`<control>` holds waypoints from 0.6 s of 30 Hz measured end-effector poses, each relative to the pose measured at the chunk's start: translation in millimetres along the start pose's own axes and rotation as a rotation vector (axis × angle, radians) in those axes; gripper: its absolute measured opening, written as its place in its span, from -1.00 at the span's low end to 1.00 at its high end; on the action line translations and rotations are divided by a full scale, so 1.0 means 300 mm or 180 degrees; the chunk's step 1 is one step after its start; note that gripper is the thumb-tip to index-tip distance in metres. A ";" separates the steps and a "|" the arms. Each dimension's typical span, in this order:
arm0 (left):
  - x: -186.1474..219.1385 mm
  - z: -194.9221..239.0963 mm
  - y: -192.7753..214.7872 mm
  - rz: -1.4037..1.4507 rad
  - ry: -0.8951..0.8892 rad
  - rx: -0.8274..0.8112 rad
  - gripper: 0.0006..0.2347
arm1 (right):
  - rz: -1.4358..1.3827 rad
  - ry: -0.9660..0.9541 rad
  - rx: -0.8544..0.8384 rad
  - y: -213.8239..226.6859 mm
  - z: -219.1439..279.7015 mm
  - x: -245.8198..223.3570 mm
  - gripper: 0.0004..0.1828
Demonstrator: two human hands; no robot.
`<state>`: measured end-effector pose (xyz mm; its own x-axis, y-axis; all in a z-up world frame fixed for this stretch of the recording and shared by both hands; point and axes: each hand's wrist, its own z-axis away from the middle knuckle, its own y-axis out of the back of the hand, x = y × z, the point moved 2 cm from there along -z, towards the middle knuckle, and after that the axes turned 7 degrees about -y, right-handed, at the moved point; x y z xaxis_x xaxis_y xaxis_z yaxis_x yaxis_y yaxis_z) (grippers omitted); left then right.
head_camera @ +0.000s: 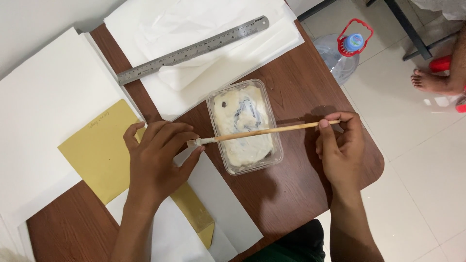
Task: The person applies white adhesive to a yellow paper template using a brush and then folds a white sheet of paper over the glued areas to create a pocket. The person presses the folded edges to secure the bond.
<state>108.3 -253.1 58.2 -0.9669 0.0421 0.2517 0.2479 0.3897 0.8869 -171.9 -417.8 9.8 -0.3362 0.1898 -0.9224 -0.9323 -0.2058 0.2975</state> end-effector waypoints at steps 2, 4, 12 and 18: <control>0.001 0.001 0.001 -0.0019 0.0030 -0.0042 -0.90 | 0.0047 0.0016 0.0024 0.000 0.001 0.001 -0.90; 0.000 0.005 -0.002 -0.0070 -0.0012 0.0011 -0.88 | -0.0019 0.0104 -0.0027 -0.001 0.005 0.000 -0.91; -0.012 0.030 0.005 -0.0205 0.0222 -0.0083 -0.52 | 0.0097 0.0157 0.0021 -0.007 0.011 0.003 -0.89; -0.029 0.042 0.026 -0.0104 0.0504 0.0141 -0.66 | 0.0122 -0.0017 0.0082 -0.005 0.027 -0.026 -0.89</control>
<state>118.0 -238.7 58.1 -0.9519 -0.1155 0.2839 0.2100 0.4290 0.8786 -168.9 -411.2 18.4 -0.3726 0.1875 -0.9089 -0.9218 -0.1882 0.3390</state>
